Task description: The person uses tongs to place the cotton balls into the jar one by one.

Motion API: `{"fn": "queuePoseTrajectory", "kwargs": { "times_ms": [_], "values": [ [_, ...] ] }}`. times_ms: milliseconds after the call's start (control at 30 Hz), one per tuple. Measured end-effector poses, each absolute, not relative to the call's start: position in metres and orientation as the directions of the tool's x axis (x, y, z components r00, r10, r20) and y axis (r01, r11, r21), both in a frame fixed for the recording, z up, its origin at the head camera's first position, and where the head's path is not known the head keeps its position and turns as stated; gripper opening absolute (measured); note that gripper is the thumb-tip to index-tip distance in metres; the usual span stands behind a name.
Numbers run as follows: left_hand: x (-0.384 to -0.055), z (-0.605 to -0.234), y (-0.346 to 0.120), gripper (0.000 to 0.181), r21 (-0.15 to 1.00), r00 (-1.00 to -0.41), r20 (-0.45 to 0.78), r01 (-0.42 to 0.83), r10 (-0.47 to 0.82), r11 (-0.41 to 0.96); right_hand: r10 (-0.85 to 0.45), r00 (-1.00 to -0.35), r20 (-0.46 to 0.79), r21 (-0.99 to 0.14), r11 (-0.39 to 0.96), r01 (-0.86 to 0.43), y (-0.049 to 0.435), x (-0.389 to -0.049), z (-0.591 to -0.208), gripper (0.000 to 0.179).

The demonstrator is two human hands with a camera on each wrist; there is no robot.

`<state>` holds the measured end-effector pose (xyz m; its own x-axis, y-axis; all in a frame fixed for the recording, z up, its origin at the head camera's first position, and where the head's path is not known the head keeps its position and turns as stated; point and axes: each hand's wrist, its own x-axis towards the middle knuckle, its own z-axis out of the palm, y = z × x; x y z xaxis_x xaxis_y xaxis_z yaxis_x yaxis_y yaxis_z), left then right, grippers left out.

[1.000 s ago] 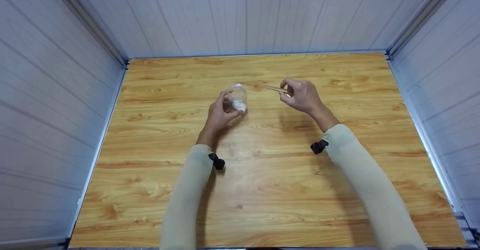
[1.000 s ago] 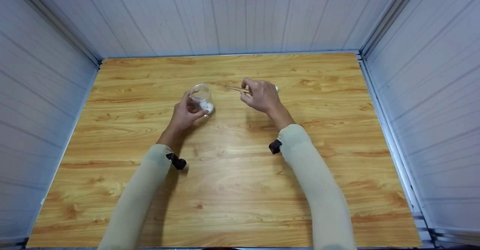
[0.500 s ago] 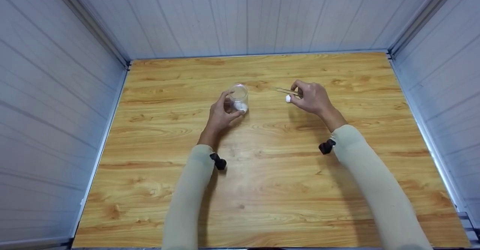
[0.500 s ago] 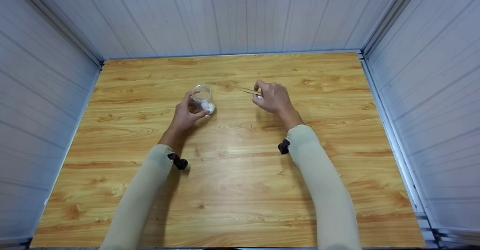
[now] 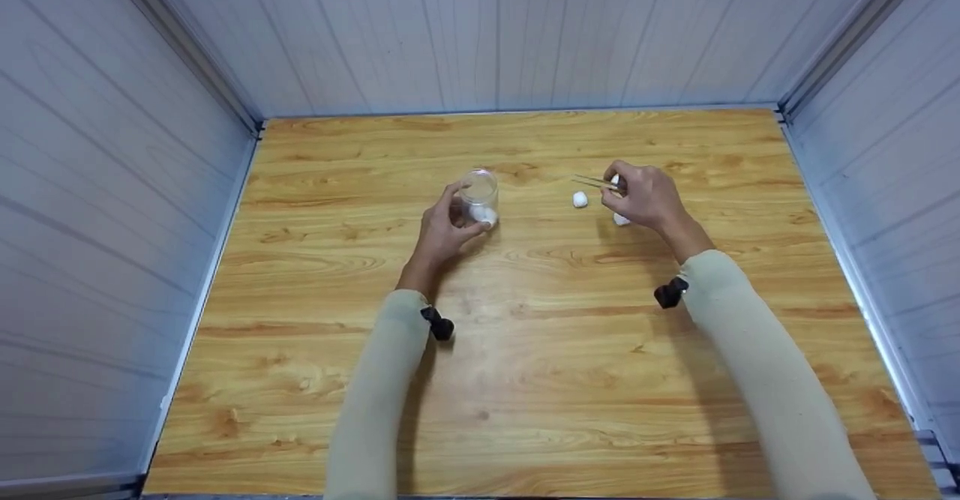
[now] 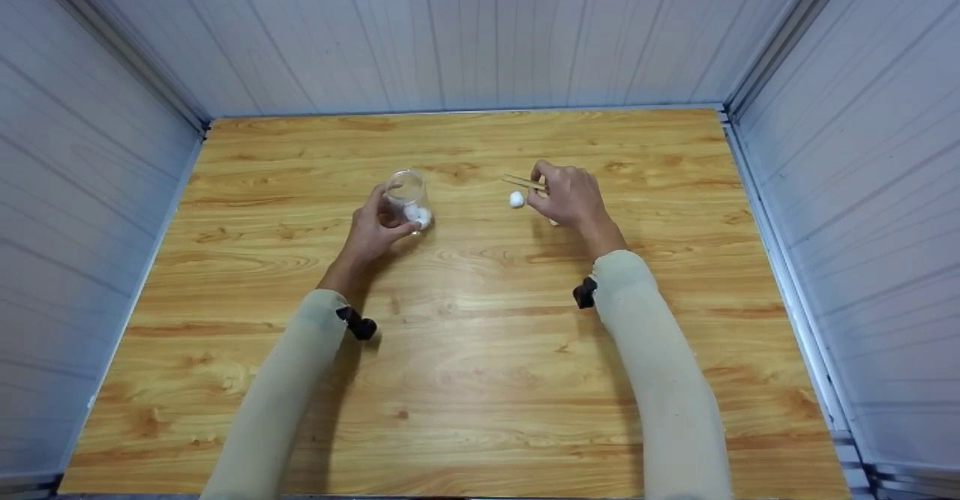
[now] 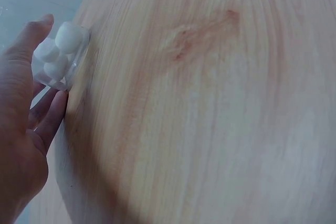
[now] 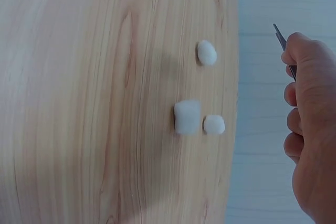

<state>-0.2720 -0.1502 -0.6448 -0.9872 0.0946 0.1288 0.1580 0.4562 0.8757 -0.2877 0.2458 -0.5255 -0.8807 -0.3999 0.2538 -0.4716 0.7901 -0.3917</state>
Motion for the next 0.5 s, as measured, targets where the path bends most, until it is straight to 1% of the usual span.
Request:
{"fn": "queuePoseTrajectory", "kwargs": {
  "times_ms": [167, 300, 500],
  "values": [
    [-0.26, -0.629, -0.147, 0.087, 0.874, -0.985, 0.149, 0.17, 0.082, 0.455, -0.385, -0.89, 0.242, -0.388, 0.803, -0.453, 0.253, -0.288, -0.527, 0.019],
    [-0.26, -0.625, -0.146, 0.085, 0.881, -0.986, 0.142, 0.166, 0.088, 0.442, -0.386, -0.89, 0.243, -0.37, 0.811, -0.453, 0.257, -0.289, -0.529, 0.019],
    [-0.272, -0.644, -0.15, 0.087, 0.891, -0.991, 0.098, 0.129, 0.093, 0.436, -0.403, -0.887, 0.227, -0.347, 0.818, -0.46, 0.261, -0.289, -0.533, 0.021]
  ]
}}
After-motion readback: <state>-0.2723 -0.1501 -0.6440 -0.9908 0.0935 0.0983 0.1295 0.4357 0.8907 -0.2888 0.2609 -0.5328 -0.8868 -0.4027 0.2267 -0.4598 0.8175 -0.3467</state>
